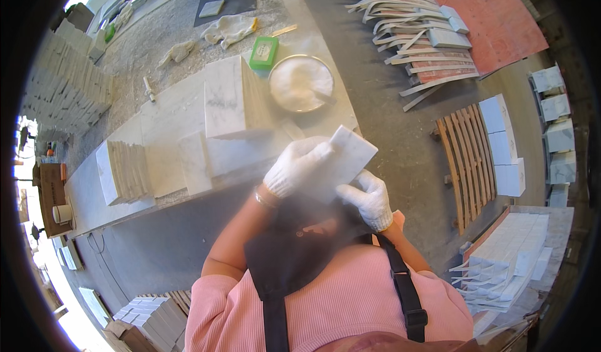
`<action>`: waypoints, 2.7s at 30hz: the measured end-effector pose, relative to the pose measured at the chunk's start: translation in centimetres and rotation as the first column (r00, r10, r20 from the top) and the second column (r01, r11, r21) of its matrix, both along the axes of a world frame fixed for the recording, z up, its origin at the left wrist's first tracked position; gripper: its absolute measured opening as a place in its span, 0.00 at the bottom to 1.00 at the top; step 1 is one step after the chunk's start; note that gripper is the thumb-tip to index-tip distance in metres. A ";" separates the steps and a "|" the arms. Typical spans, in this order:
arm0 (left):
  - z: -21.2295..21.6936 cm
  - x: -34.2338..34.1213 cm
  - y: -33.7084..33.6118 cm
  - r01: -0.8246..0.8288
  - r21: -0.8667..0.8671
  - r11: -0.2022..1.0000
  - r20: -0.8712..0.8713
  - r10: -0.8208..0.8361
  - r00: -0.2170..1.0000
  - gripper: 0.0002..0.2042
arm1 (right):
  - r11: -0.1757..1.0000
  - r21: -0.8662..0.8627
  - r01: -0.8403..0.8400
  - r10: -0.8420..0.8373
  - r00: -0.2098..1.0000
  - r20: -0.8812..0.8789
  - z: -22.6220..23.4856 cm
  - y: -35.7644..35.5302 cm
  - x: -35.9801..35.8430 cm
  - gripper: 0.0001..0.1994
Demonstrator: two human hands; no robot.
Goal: The person applies a white paste to the edges of small rectangular tiles using a small metal spatula, then smooths the edges with a green sponge. The person repeats this process on multiple tiles, stacking the finished pieces on the table.
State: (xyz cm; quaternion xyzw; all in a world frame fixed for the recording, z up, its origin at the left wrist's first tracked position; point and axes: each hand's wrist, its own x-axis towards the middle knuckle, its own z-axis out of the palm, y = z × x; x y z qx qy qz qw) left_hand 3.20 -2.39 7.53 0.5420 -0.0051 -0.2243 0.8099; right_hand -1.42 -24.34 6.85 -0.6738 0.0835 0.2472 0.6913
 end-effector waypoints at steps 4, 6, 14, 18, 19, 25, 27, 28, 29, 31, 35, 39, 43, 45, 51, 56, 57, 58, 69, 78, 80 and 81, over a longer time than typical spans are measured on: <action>-0.3 0.1 0.4 -0.010 0.048 0.999 -0.007 0.010 1.000 0.22 | 1.000 -0.013 -0.026 0.026 1.000 0.003 0.2 0.2 0.0 0.22; -0.5 0.2 0.5 -0.014 0.080 0.997 -0.008 0.014 1.000 0.22 | 0.999 -0.011 -0.041 0.041 0.999 0.016 0.3 0.3 0.0 0.22; -1.4 0.2 0.6 -0.049 0.115 0.992 -0.015 0.051 0.999 0.21 | 0.998 0.035 -0.056 0.055 0.998 0.026 0.2 0.5 -0.2 0.21; -1.5 0.0 0.9 -0.041 0.124 0.991 0.010 0.040 0.999 0.21 | 0.996 -0.053 -0.065 0.068 0.996 0.049 0.0 0.5 0.0 0.20; -1.3 -0.2 0.9 -0.030 0.114 0.993 0.019 0.028 0.999 0.21 | 0.994 -0.087 -0.064 0.070 0.995 0.067 0.1 0.4 0.3 0.19; 1.0 -1.0 2.7 -0.140 0.648 0.749 0.349 -0.129 0.928 0.23 | 0.949 -0.101 0.297 -0.254 0.917 0.308 1.5 -1.2 3.6 0.17; 1.9 -2.2 4.3 -0.172 0.727 0.665 0.378 -0.179 0.909 0.21 | 0.949 -0.074 0.308 -0.257 0.886 0.387 1.6 -1.8 4.6 0.18; 2.2 -3.2 5.6 -0.151 0.724 0.673 0.353 -0.173 0.919 0.21 | 0.962 -0.074 0.265 -0.212 0.885 0.414 1.5 -2.0 4.9 0.18; 2.4 -4.2 6.9 -0.151 0.694 0.704 0.363 -0.160 0.918 0.21 | 0.964 -0.089 0.251 -0.189 0.880 0.435 1.3 -2.1 5.1 0.18; 2.6 -6.4 10.1 -0.145 0.697 0.703 0.296 -0.097 0.950 0.22 | 0.975 -0.075 0.211 -0.162 0.896 0.414 0.8 -1.9 5.0 0.18; 1.9 -11.9 16.4 -0.360 0.602 0.713 0.165 0.331 0.929 0.23 | 0.985 -0.043 0.167 -0.144 0.935 0.325 -0.2 -1.0 4.7 0.18; -1.8 -12.5 21.1 -0.609 0.592 0.528 0.224 0.618 0.754 0.23 | 0.995 -0.012 0.097 -0.090 0.955 0.284 -0.2 -0.1 4.8 0.18; -6.7 -8.3 23.4 -0.706 0.593 0.388 0.243 0.749 0.616 0.24 | 0.997 -0.023 0.074 -0.063 0.949 0.308 0.6 0.6 4.8 0.18; -8.2 -6.3 24.0 -0.699 0.652 0.293 0.346 0.705 0.619 0.25 | 0.998 -0.002 0.062 -0.058 0.941 0.332 0.9 0.8 4.7 0.19; -6.0 -4.8 23.5 -0.215 0.960 -0.181 0.273 0.424 0.863 0.28 | 0.994 -0.059 0.093 -0.075 0.965 0.250 1.0 1.0 4.3 0.17; -1.9 -3.3 20.9 -0.552 0.830 -0.077 0.548 0.293 0.783 0.30 | 0.995 -0.070 0.064 -0.050 0.981 0.188 0.9 1.9 4.9 0.18; -1.3 -2.6 20.2 -0.624 0.781 0.021 0.595 0.279 0.754 0.31 | 0.998 -0.052 0.027 -0.016 0.980 0.199 1.0 2.3 5.0 0.18; -0.8 -1.9 19.3 -0.653 0.757 0.028 0.635 0.203 0.745 0.32 | 0.999 -0.046 0.011 -0.002 0.979 0.203 1.1 2.7 5.1 0.18; -0.1 4.5 18.3 -0.652 0.744 0.144 0.597 0.294 0.746 0.24 | 0.995 -0.078 -0.055 0.070 0.976 0.208 1.5 3.5 5.8 0.18; -0.1 -0.5 17.7 -0.720 0.483 0.497 0.529 0.490 0.693 0.26 | 0.985 -0.169 0.019 0.023 0.969 0.246 1.1 3.4 8.3 0.17; 0.2 -1.7 16.2 -0.633 0.578 0.515 0.481 0.411 0.774 0.29 | 0.970 -0.243 0.023 0.089 0.893 0.442 0.7 3.9 9.7 0.16; 0.3 -2.0 15.6 -0.621 0.589 0.517 0.518 0.348 0.782 0.31 | 0.960 -0.279 0.023 0.132 0.843 0.522 0.5 4.2 10.5 0.16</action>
